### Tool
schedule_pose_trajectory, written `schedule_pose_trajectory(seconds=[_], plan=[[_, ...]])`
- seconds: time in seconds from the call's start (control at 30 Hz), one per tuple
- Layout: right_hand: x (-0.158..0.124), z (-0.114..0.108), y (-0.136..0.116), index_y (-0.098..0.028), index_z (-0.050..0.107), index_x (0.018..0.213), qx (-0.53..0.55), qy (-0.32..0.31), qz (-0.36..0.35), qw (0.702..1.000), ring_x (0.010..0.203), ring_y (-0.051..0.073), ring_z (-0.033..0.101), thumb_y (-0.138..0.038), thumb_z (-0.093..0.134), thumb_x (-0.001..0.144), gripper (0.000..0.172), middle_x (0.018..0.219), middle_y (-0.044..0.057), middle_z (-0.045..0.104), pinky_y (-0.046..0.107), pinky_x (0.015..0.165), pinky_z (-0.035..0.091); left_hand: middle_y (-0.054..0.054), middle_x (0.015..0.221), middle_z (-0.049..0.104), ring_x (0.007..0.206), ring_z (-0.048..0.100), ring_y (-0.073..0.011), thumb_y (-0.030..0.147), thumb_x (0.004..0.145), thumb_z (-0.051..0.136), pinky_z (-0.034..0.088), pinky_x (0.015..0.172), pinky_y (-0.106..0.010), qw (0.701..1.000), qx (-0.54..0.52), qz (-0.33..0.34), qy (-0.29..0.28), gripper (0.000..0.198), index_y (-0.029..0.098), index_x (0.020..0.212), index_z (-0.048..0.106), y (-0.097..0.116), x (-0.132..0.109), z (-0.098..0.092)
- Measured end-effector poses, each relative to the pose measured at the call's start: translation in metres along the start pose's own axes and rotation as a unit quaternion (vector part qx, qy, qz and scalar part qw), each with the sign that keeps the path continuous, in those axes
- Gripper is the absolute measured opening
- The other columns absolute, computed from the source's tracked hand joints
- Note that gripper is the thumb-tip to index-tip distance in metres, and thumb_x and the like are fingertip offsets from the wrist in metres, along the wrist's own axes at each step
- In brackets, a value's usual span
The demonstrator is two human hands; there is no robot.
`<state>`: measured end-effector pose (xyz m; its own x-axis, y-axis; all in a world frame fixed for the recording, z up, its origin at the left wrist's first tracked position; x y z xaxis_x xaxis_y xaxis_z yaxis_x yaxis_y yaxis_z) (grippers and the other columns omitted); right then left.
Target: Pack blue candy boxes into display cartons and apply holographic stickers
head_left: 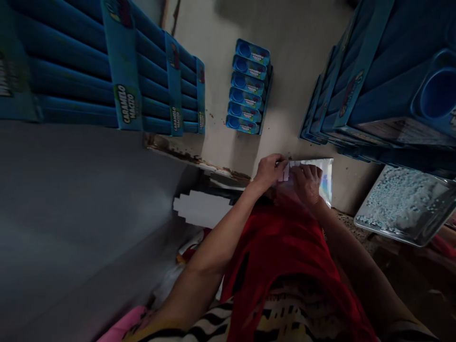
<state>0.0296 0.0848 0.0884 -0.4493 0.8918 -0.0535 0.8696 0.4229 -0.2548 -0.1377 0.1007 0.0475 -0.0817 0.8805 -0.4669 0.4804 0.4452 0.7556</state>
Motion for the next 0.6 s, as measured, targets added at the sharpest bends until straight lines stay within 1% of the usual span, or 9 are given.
schedule_pose_trajectory(seconds=[0.1,0.23,0.33,0.4,0.47,0.6], plan=[[-0.002,-0.002,0.002,-0.027,0.078,0.115,0.009,0.007,-0.002,1.000,0.104,0.027,0.054,-0.028,0.065,0.101,0.019,0.112,0.009,0.072,0.043,0.092,0.033,-0.009,0.097,0.080,0.091,0.070,-0.0223,0.026,0.096,0.061,0.051,0.086,-0.033,0.999,0.010,0.029,0.009,0.018,0.020,0.092,0.078,0.003,-0.001,-0.003],[-0.003,-0.002,0.005,-0.029,0.079,0.108,0.012,0.017,-0.015,1.000,0.101,0.025,0.054,-0.026,0.066,0.101,0.015,0.106,0.006,0.071,0.041,0.091,0.032,-0.008,0.096,0.078,0.091,0.070,-0.0219,0.026,0.098,0.061,0.052,0.086,-0.033,0.998,0.013,0.053,0.028,0.017,0.021,0.091,0.075,0.004,-0.002,-0.005],[-0.006,-0.001,0.008,-0.030,0.079,0.110,0.014,0.020,-0.028,0.999,0.103,0.025,0.055,-0.026,0.068,0.100,0.016,0.108,0.006,0.072,0.041,0.092,0.033,-0.008,0.095,0.076,0.091,0.069,-0.0221,0.027,0.098,0.061,0.052,0.087,-0.034,0.997,0.006,0.069,0.039,0.017,0.021,0.090,0.074,0.006,-0.003,-0.005],[-0.009,-0.001,0.009,-0.030,0.079,0.112,0.017,0.016,-0.031,0.999,0.104,0.026,0.055,-0.028,0.068,0.100,0.017,0.109,0.007,0.073,0.042,0.093,0.034,-0.008,0.096,0.076,0.092,0.069,-0.0222,0.028,0.098,0.061,0.052,0.088,-0.034,0.997,0.000,0.068,0.041,0.017,0.021,0.091,0.074,0.007,-0.003,-0.005],[-0.012,-0.001,0.010,-0.030,0.080,0.113,0.023,0.014,-0.026,0.999,0.103,0.026,0.056,-0.029,0.066,0.102,0.017,0.106,0.007,0.073,0.042,0.092,0.034,-0.009,0.097,0.076,0.093,0.069,-0.0223,0.028,0.098,0.061,0.051,0.089,-0.034,0.998,-0.005,0.054,0.037,0.017,0.021,0.090,0.074,0.007,-0.003,-0.005],[-0.012,0.002,0.012,-0.028,0.080,0.104,0.031,-0.001,-0.007,0.999,0.093,0.026,0.056,-0.035,0.063,0.104,0.019,0.091,0.007,0.072,0.042,0.087,0.034,-0.008,0.098,0.077,0.095,0.069,-0.0231,0.029,0.096,0.063,0.051,0.091,-0.034,0.999,-0.009,0.030,0.036,0.015,0.022,0.090,0.074,0.005,-0.002,-0.005]])
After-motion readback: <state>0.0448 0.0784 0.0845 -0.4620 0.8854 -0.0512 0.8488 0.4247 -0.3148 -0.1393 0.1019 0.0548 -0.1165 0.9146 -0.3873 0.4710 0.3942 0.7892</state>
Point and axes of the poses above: each hand's wrist, its own x-axis towards the middle knuckle, its own z-axis out of the palm, y = z × x, the point moved 4 cm from there along x, towards the middle knuckle
